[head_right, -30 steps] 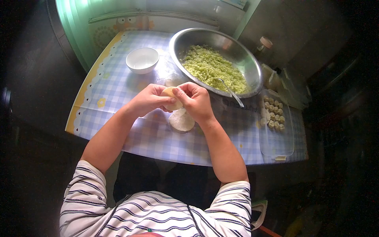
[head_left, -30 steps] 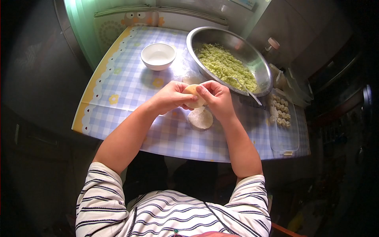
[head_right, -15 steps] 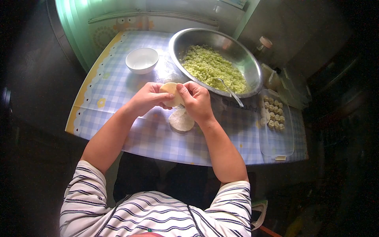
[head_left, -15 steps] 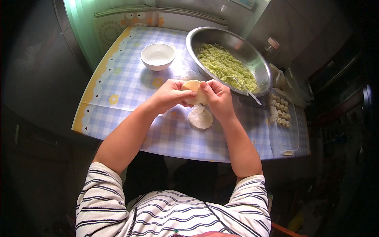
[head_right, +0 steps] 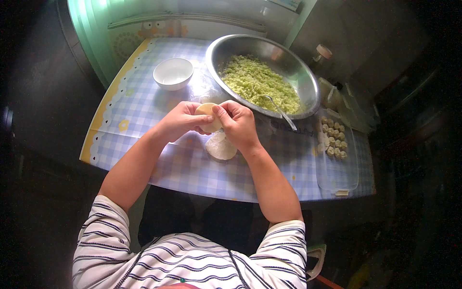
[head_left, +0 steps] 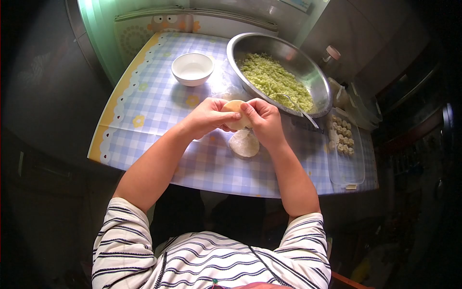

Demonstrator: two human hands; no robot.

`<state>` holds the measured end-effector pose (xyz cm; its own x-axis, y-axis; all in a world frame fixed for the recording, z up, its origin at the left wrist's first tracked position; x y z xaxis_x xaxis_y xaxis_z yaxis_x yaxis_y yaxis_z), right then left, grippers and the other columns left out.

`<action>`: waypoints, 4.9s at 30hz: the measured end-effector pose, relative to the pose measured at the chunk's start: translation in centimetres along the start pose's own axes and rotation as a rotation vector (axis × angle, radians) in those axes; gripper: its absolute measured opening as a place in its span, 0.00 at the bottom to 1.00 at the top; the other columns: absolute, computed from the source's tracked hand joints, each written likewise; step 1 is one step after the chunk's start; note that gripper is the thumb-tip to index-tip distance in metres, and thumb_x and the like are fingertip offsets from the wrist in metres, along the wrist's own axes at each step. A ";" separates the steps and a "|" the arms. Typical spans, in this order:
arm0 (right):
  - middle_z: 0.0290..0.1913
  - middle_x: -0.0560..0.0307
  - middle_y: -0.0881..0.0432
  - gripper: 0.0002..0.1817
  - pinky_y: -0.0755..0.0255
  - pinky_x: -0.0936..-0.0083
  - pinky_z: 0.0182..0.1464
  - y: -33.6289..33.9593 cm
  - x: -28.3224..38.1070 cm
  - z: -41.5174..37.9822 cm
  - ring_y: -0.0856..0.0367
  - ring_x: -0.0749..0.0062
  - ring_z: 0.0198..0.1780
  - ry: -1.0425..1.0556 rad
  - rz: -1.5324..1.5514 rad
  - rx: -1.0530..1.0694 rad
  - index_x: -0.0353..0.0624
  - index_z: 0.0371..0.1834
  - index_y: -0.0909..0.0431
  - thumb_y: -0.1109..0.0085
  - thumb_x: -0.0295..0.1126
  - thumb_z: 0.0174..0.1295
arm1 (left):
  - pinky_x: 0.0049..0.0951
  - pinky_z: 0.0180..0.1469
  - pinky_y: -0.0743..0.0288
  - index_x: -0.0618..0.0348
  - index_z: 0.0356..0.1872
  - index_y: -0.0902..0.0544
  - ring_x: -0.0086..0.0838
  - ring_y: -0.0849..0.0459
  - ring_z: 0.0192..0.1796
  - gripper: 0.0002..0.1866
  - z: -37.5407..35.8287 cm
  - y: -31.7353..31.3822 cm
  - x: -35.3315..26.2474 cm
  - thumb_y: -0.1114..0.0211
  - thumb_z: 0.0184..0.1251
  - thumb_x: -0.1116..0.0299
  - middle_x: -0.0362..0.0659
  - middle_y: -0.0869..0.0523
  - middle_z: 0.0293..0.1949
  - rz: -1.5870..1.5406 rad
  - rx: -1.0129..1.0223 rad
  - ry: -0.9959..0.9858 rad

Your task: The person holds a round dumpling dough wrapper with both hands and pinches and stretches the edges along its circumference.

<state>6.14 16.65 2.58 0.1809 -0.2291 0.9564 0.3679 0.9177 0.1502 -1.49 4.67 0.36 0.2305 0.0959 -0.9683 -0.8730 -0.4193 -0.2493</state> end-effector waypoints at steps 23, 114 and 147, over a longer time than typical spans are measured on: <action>0.24 0.65 0.22 0.08 0.34 0.87 0.28 0.1 0.3 0.0 0.29 0.87 0.26 0.011 -0.038 0.000 0.36 0.31 0.22 0.41 0.31 0.60 | 0.19 0.35 0.26 0.63 0.44 0.20 0.20 0.19 0.33 0.19 0.0 0.2 -0.3 0.32 0.56 0.61 0.41 0.17 0.34 0.023 -0.028 -0.033; 0.24 0.64 0.21 0.09 0.33 0.86 0.28 0.1 0.8 -0.4 0.28 0.87 0.26 0.081 -0.062 -0.019 0.36 0.30 0.22 0.41 0.32 0.60 | 0.22 0.37 0.24 0.62 0.40 0.19 0.23 0.18 0.35 0.13 -0.1 -0.2 -0.2 0.33 0.59 0.65 0.41 0.17 0.35 -0.025 -0.023 -0.013; 0.24 0.64 0.22 0.09 0.33 0.85 0.29 0.2 1.7 -0.5 0.28 0.86 0.26 0.091 -0.213 -0.010 0.37 0.29 0.21 0.41 0.33 0.60 | 0.19 0.34 0.27 0.60 0.40 0.19 0.18 0.20 0.34 0.16 0.0 0.0 0.0 0.31 0.56 0.60 0.38 0.17 0.34 -0.031 -0.038 -0.038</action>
<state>7.00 16.25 4.09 0.1791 -0.4459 0.8770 0.4158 0.8422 0.3433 -1.46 4.69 0.37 0.2398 0.1431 -0.9602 -0.8486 -0.4495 -0.2789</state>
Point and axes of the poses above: each hand's wrist, its own z-axis towards the middle knuckle, its own y-axis out of the back of the hand, x = y × z, the point moved 5 cm from there along z, towards the middle knuckle
